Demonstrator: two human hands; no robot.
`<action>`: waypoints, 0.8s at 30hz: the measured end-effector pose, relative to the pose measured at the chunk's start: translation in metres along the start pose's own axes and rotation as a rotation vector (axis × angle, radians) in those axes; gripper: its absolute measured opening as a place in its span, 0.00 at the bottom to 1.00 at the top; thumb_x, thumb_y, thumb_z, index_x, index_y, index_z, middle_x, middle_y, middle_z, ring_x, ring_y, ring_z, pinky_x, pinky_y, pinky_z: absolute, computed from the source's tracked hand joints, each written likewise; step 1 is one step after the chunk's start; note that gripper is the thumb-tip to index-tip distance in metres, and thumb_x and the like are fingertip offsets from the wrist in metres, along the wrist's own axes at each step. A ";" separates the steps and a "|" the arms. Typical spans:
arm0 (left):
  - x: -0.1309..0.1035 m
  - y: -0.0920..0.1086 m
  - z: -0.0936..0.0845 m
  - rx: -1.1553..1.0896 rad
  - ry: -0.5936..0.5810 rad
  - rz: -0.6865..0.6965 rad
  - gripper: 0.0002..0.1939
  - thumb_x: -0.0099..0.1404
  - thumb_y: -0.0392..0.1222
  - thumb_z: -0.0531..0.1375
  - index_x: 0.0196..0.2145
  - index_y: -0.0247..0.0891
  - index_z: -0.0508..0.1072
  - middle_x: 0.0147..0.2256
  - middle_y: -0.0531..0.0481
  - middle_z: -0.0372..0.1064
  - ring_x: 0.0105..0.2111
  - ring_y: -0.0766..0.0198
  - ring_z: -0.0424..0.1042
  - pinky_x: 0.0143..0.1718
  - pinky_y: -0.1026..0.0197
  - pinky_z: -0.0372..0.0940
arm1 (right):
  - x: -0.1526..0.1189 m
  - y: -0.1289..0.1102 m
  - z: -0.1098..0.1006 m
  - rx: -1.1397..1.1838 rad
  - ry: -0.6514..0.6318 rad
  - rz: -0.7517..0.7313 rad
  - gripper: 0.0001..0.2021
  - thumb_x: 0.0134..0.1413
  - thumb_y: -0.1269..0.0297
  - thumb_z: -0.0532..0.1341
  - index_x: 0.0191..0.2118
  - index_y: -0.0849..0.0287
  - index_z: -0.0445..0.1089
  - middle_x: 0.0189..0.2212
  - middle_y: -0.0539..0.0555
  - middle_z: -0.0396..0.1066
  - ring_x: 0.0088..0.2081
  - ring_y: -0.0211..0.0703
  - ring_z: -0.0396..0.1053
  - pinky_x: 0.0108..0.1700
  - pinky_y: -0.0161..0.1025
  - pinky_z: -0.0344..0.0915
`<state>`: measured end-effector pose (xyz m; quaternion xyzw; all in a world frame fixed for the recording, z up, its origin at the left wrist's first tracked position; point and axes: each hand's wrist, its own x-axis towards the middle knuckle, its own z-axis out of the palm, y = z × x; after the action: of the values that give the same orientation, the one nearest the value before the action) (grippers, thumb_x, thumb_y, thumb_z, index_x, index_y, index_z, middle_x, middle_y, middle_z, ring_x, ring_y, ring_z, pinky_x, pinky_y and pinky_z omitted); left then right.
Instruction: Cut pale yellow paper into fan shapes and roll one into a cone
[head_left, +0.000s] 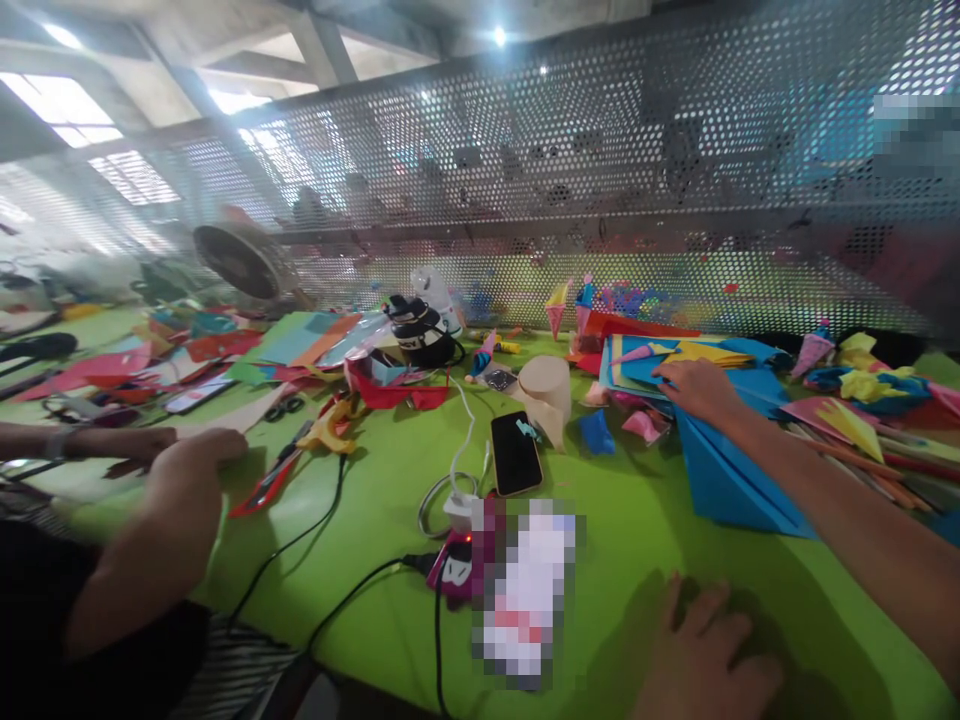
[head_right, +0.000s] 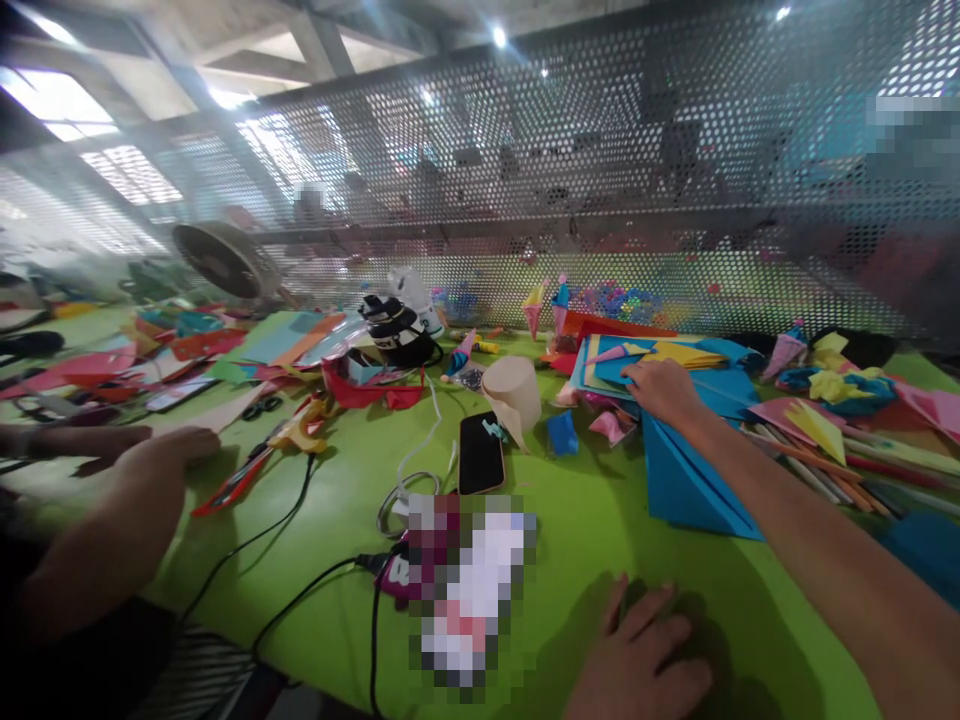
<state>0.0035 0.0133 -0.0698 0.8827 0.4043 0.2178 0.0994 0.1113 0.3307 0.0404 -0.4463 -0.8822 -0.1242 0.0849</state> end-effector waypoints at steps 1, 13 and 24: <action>0.001 0.000 0.001 0.004 0.003 0.001 0.12 0.70 0.44 0.59 0.50 0.50 0.74 0.51 0.50 0.76 0.64 0.47 0.65 0.64 0.30 0.56 | 0.000 -0.001 0.000 -0.009 0.011 0.013 0.16 0.67 0.58 0.63 0.57 0.58 0.71 0.54 0.58 0.73 0.50 0.48 0.74 0.52 0.52 0.74; 0.007 0.002 0.004 0.044 0.027 -0.012 0.11 0.67 0.36 0.59 0.43 0.48 0.77 0.45 0.51 0.78 0.61 0.50 0.68 0.64 0.32 0.56 | 0.006 -0.002 -0.001 -0.087 -0.026 -0.087 0.15 0.67 0.58 0.63 0.54 0.58 0.72 0.57 0.58 0.71 0.54 0.50 0.72 0.55 0.54 0.72; 0.010 0.001 0.010 0.091 0.039 0.004 0.07 0.67 0.38 0.60 0.39 0.48 0.78 0.40 0.52 0.79 0.57 0.53 0.71 0.63 0.35 0.58 | 0.006 -0.010 0.006 -0.047 -0.034 -0.123 0.16 0.67 0.59 0.63 0.56 0.57 0.71 0.57 0.58 0.71 0.53 0.50 0.73 0.54 0.54 0.72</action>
<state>0.0146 0.0208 -0.0751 0.8828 0.4138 0.2164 0.0508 0.0997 0.3313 0.0343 -0.3953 -0.9060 -0.1423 0.0515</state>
